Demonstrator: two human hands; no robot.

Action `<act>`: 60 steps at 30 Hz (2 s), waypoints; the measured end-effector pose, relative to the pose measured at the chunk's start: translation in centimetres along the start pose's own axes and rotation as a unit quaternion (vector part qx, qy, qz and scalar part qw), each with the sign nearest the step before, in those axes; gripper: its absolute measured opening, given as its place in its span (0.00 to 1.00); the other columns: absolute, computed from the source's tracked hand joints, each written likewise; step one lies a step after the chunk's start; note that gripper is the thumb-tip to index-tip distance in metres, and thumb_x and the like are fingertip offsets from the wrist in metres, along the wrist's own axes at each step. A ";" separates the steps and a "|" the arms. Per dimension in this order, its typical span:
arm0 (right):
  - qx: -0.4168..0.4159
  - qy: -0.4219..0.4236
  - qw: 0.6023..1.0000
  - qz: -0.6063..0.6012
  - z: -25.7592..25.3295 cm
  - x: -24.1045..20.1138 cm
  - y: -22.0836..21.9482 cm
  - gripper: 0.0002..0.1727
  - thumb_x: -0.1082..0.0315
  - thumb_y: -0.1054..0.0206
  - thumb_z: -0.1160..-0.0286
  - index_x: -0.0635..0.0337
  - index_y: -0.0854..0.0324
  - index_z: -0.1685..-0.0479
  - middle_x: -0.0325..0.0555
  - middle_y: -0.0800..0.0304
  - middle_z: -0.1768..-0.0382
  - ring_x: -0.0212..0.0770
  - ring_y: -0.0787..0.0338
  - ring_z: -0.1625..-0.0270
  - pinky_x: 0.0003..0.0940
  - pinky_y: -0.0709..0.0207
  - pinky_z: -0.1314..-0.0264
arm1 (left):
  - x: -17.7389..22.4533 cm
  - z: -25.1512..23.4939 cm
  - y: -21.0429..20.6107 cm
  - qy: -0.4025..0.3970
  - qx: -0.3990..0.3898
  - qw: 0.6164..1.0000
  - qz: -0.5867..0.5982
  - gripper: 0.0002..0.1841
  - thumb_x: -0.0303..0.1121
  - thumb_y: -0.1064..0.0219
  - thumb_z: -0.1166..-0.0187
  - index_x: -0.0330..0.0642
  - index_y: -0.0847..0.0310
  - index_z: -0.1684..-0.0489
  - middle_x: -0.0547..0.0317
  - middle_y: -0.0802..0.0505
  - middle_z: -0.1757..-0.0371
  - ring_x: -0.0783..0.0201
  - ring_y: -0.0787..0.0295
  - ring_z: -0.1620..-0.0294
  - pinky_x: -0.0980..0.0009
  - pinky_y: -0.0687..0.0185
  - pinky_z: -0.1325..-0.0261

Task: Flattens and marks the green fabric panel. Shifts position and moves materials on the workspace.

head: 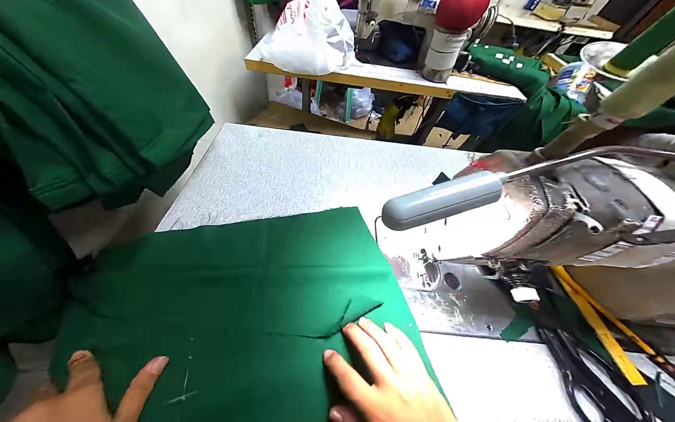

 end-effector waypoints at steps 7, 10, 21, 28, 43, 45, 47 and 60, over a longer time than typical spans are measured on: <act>-0.005 -0.037 0.999 -0.013 -0.4 0.2 -1.0 0.34 0.36 0.52 0.13 0.42 0.27 0.16 0.55 0.21 0.21 0.67 0.37 0.10 0.80 0.52 0.15 | 1.0 -10.4 -1.9 -0.313 0.149 0.937 0.049 0.54 0.82 0.61 0.32 0.54 0.39 0.08 0.45 0.38 0.07 0.26 0.51 0.09 0.11 0.61 0.26; -0.025 -0.070 0.997 -0.013 -1.2 0.1 -0.6 0.36 0.35 0.55 0.14 0.41 0.33 0.12 0.56 0.35 0.12 0.65 0.46 0.07 0.78 0.51 0.16 | 1.5 -13.8 -1.7 -0.335 0.159 0.925 0.078 0.54 0.82 0.61 0.34 0.56 0.37 0.09 0.49 0.36 0.07 0.29 0.50 0.08 0.12 0.58 0.27; 0.050 -0.109 0.992 0.043 0.7 0.0 -1.3 0.35 0.38 0.53 0.13 0.48 0.26 0.17 0.50 0.27 0.15 0.58 0.30 0.13 0.69 0.41 0.17 | 8.6 -14.6 -0.7 -0.502 0.173 0.846 0.058 0.60 0.87 0.58 0.40 0.53 0.35 0.10 0.47 0.30 0.11 0.33 0.41 0.10 0.11 0.64 0.26; 0.063 -0.108 0.990 0.059 0.8 -0.1 -1.5 0.35 0.37 0.55 0.13 0.46 0.26 0.17 0.50 0.26 0.16 0.57 0.28 0.14 0.70 0.38 0.19 | 13.9 -17.6 4.6 -0.364 0.255 0.894 0.062 0.39 0.60 0.49 0.14 0.34 0.33 0.16 0.29 0.21 0.22 0.23 0.34 0.17 0.14 0.66 0.22; 0.066 -0.105 0.990 0.064 1.1 0.2 -1.6 0.35 0.37 0.55 0.13 0.45 0.26 0.16 0.49 0.27 0.15 0.55 0.29 0.13 0.69 0.37 0.19 | 22.3 -17.7 4.3 -0.371 0.103 0.922 0.049 0.44 0.65 0.40 0.22 0.48 0.42 0.08 0.41 0.24 0.16 0.33 0.34 0.15 0.19 0.55 0.21; 0.062 -0.110 0.991 0.052 1.3 0.2 -1.4 0.34 0.38 0.55 0.12 0.46 0.26 0.17 0.50 0.27 0.15 0.55 0.29 0.13 0.68 0.38 0.18 | 22.6 -17.7 5.0 -0.382 0.127 0.913 0.062 0.34 0.55 0.40 0.16 0.43 0.30 0.16 0.37 0.15 0.27 0.33 0.22 0.24 0.25 0.39 0.26; 0.058 -0.126 0.990 0.035 2.0 0.1 -0.8 0.32 0.41 0.51 0.12 0.47 0.25 0.17 0.51 0.26 0.16 0.55 0.27 0.14 0.66 0.36 0.18 | 20.7 -17.7 5.5 -0.425 0.120 0.894 0.073 0.29 0.55 0.42 0.14 0.41 0.20 0.25 0.35 0.10 0.37 0.33 0.14 0.35 0.29 0.27 0.36; 0.081 -0.182 0.980 0.030 3.8 -0.8 0.8 0.23 0.51 0.35 0.19 0.50 0.13 0.30 0.52 0.07 0.44 0.53 0.09 0.50 0.47 0.19 0.53 | 10.6 -17.2 5.0 -0.430 0.214 0.877 0.033 0.23 0.37 0.23 0.30 0.36 0.14 0.38 0.29 0.13 0.43 0.23 0.18 0.40 0.24 0.25 0.47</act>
Point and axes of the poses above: each hand's wrist, its own z-axis away from the middle knuckle, its own y-axis out of the back of the hand, x = y × z, the point moved 2 cm from there along -z, towards the middle knuckle
